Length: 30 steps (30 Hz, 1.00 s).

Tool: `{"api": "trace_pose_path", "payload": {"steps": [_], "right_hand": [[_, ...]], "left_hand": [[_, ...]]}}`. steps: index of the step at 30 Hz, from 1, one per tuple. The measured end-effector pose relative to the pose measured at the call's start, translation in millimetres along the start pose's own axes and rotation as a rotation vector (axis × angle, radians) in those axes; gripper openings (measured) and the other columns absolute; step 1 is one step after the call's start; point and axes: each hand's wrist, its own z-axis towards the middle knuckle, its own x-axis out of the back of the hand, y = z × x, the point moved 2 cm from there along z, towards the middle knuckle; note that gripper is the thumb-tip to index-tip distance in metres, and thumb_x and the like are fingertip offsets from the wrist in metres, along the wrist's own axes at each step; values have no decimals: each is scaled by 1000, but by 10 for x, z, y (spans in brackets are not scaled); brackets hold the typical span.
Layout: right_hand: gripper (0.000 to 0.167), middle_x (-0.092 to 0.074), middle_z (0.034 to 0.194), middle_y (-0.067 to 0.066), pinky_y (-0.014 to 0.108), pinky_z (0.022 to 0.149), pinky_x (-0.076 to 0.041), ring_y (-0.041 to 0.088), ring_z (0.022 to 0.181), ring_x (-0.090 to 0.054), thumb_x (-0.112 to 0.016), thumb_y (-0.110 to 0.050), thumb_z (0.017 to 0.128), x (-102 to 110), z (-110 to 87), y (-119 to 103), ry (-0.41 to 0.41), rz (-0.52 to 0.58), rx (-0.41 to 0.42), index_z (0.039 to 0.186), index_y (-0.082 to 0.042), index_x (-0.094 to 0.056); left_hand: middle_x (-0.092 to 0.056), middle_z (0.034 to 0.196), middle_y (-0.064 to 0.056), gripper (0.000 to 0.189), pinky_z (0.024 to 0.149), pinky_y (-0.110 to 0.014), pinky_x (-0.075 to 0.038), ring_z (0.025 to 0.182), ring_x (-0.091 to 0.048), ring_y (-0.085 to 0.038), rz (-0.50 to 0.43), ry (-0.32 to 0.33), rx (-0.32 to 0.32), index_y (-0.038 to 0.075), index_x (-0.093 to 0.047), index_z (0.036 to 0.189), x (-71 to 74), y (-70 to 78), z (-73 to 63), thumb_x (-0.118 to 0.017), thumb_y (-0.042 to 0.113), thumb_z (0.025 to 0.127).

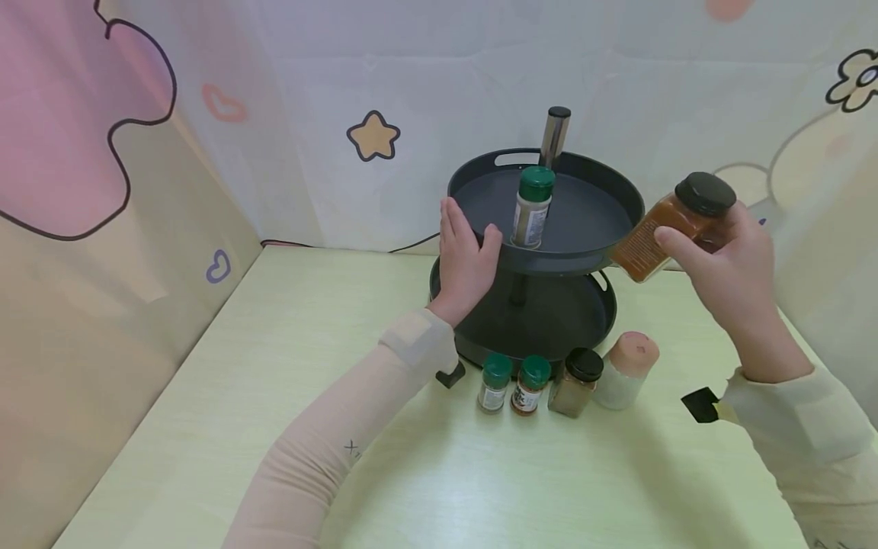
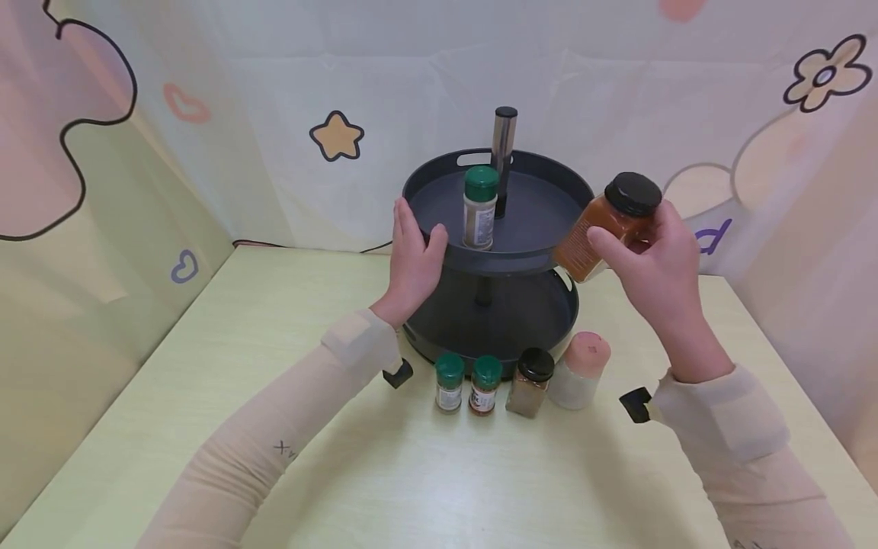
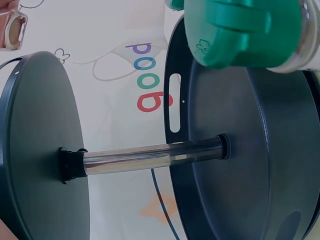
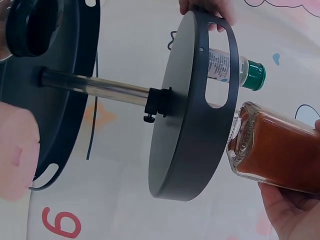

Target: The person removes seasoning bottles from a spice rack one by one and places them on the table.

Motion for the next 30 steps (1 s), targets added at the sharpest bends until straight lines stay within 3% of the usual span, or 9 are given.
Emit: {"api": "trace_pose_path", "payload": {"steps": [11,20,30], "right_hand": [[29,-54,76,-18,4,62,-40,-1,66,-48,-64,-8,76,92,-107,172,-9,-31,-29,98,-26,-56],[30,-51,72,-22,4,60,-37,-3,67,-45,-65,-12,76,171,-172,324,-21,-123,-80,95,-32,-53],[30,-46,69,-19,9,56,-35,0,66,-41,-65,-14,76,245,-233,480,-47,-183,-107,94,-34,-50]], "left_hand": [[6,150,-1,72,110,-36,-11,138,1,-17,0,-11,2,11,4,143,-6,-4,0,-35,38,89],[7,150,1,72,110,-34,-11,138,1,-16,2,-6,2,12,4,143,1,-2,-10,-35,39,89],[7,150,2,72,110,-34,-11,138,1,-16,1,-1,4,13,5,143,1,-8,-9,-34,41,89]]}}
